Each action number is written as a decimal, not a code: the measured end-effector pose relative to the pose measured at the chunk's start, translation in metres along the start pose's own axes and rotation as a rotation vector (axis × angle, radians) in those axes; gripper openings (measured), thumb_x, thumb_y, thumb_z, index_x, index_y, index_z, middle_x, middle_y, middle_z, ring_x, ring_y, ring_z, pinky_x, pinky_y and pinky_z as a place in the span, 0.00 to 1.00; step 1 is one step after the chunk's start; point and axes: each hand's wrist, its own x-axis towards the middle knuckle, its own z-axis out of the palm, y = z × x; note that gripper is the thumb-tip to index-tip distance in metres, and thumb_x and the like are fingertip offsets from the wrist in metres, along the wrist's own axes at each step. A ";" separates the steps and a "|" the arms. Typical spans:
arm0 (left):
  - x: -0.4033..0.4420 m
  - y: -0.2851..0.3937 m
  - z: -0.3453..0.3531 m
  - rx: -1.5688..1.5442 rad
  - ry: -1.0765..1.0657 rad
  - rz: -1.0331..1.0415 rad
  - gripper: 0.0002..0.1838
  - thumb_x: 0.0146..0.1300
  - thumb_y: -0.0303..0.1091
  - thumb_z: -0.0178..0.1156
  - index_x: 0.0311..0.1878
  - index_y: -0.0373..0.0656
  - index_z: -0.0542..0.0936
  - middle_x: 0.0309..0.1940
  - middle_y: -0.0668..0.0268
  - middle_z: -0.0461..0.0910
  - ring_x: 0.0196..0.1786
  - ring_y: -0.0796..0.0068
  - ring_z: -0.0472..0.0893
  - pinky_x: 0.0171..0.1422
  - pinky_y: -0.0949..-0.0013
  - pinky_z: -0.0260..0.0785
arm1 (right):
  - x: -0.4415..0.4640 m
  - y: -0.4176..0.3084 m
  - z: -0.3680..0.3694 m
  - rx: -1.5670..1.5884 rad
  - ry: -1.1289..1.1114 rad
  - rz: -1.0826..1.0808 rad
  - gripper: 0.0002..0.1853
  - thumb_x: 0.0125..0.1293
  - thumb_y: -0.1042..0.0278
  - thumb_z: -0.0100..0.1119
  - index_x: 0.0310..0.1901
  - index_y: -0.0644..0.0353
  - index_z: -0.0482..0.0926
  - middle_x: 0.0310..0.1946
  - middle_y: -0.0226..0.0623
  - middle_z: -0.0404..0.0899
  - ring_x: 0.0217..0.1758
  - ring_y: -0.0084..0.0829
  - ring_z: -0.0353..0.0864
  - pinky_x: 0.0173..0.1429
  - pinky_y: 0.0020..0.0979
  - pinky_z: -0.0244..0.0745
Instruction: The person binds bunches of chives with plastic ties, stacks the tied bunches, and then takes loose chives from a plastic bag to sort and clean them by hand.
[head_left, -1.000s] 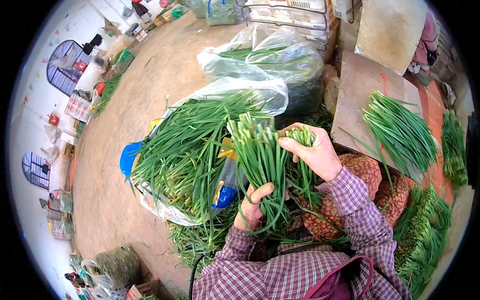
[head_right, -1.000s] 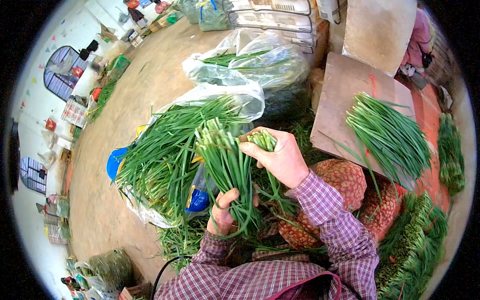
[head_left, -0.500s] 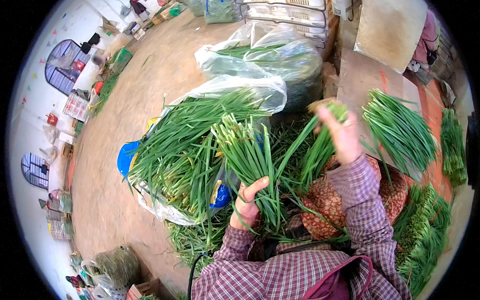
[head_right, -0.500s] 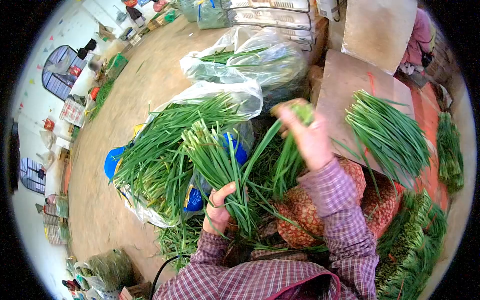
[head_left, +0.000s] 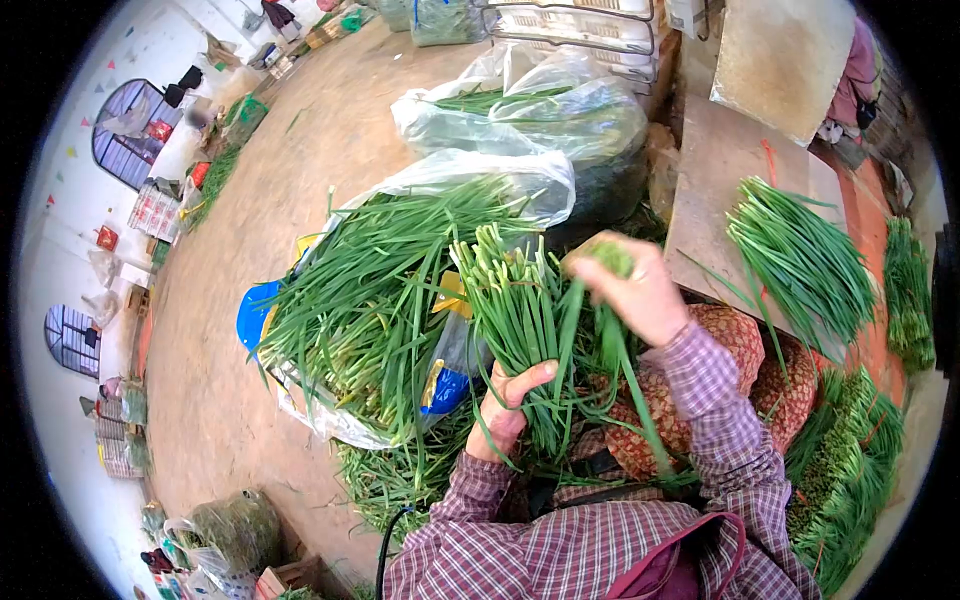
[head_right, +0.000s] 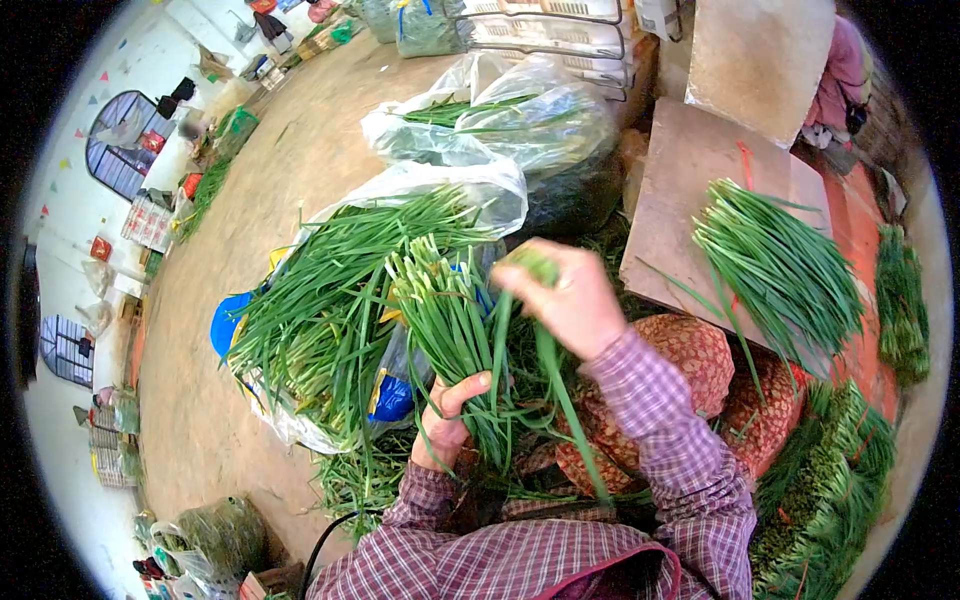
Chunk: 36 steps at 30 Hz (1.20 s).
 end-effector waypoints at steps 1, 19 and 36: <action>0.000 0.000 -0.003 0.017 0.012 0.027 0.22 0.52 0.30 0.67 0.53 0.41 0.78 0.42 0.64 0.82 0.42 0.71 0.81 0.45 0.68 0.76 | 0.005 0.000 -0.014 0.015 0.082 -0.060 0.09 0.64 0.63 0.64 0.37 0.59 0.83 0.27 0.25 0.79 0.26 0.15 0.73 0.30 0.20 0.70; -0.001 0.007 0.000 0.073 -0.069 -0.009 0.27 0.52 0.33 0.68 0.54 0.33 0.74 0.29 0.57 0.80 0.27 0.69 0.78 0.26 0.69 0.70 | -0.001 -0.016 0.013 -0.258 -0.075 -0.216 0.19 0.52 0.61 0.72 0.43 0.62 0.80 0.30 0.43 0.83 0.34 0.31 0.84 0.41 0.31 0.75; -0.003 0.003 -0.016 -0.043 -0.103 -0.023 0.28 0.55 0.38 0.68 0.56 0.35 0.72 0.25 0.61 0.77 0.20 0.71 0.73 0.25 0.70 0.64 | 0.007 -0.015 -0.019 -0.282 0.121 -0.129 0.11 0.60 0.66 0.65 0.32 0.67 0.79 0.17 0.36 0.73 0.22 0.18 0.66 0.28 0.29 0.66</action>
